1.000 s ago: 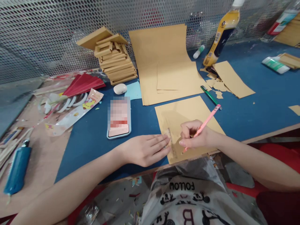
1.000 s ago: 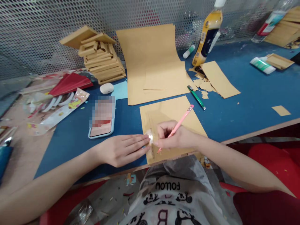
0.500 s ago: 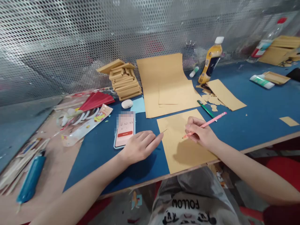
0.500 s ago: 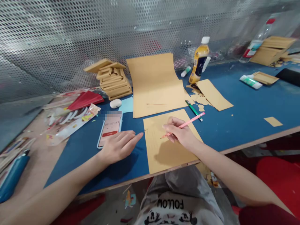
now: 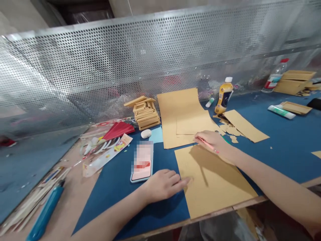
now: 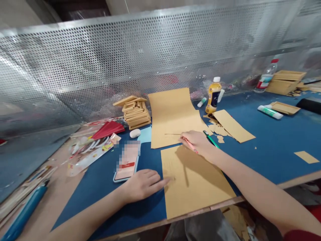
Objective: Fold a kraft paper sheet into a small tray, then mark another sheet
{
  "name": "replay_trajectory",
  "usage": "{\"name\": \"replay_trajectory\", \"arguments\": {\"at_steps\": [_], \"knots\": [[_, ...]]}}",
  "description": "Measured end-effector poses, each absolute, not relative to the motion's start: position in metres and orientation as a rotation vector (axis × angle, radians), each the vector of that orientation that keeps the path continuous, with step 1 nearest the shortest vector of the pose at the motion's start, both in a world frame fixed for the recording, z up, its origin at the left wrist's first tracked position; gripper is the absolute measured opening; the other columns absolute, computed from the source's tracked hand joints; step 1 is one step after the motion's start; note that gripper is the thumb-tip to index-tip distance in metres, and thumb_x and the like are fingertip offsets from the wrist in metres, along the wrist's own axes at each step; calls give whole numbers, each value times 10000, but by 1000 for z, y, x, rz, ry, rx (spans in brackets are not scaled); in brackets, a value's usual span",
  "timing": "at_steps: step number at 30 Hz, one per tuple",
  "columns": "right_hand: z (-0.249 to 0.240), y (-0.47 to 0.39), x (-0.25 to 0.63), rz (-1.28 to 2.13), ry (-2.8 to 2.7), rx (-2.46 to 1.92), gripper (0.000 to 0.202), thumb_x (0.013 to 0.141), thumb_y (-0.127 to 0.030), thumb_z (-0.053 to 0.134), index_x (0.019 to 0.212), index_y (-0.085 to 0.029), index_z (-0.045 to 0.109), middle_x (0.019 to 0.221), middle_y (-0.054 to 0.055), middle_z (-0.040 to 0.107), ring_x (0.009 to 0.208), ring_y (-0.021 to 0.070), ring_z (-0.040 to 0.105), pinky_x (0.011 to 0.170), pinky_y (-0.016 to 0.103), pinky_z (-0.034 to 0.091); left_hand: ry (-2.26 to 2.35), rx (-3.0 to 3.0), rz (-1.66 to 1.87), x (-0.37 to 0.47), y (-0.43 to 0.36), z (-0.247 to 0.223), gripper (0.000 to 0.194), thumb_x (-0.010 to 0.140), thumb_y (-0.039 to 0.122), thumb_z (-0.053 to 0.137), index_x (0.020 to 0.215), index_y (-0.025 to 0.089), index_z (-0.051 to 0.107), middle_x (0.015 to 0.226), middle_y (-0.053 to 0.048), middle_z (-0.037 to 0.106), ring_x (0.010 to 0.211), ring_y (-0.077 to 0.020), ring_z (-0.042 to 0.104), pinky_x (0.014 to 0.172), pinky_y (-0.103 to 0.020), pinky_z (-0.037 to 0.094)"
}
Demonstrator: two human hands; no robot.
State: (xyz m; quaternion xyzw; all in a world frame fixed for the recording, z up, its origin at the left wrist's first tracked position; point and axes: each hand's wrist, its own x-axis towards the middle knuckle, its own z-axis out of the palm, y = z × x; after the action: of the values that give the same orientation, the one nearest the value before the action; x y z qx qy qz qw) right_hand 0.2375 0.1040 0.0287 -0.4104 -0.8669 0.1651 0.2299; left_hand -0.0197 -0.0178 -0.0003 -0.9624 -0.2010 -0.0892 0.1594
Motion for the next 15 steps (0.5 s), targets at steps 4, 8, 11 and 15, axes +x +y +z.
{"name": "replay_trajectory", "arguments": {"at_steps": [4,8,11,15], "knots": [[5,115,239,428,-2427,-1027,268,935,-295,413,855,-178,642,805,71,665,763,191,588,677,283,409,-610,-2768,-236,-21,-17,-5,170,971,149,410,1126,130,477,727,-1,549,643,-147,543,518,-273,390],[-9,113,238,306,-2469,-1028,205,920,-242,448,847,-179,628,814,75,648,812,204,573,740,310,419,-609,-2789,-304,-21,-15,-7,179,974,148,408,1130,117,491,713,0,541,634,-140,538,521,-272,391],[-13,109,234,198,-2458,-1080,184,917,-250,475,832,-172,617,798,69,629,825,208,554,756,320,421,-618,-2793,-344,-19,-14,-7,179,980,144,385,1114,122,501,710,0,545,626,-139,530,523,-273,392],[-16,107,229,149,-2444,-1093,155,913,-254,493,856,-174,614,846,73,612,848,214,546,760,325,438,-653,-2801,-330,-18,-14,-6,192,981,144,366,1118,130,500,721,2,539,617,-147,526,511,-283,387]]}}
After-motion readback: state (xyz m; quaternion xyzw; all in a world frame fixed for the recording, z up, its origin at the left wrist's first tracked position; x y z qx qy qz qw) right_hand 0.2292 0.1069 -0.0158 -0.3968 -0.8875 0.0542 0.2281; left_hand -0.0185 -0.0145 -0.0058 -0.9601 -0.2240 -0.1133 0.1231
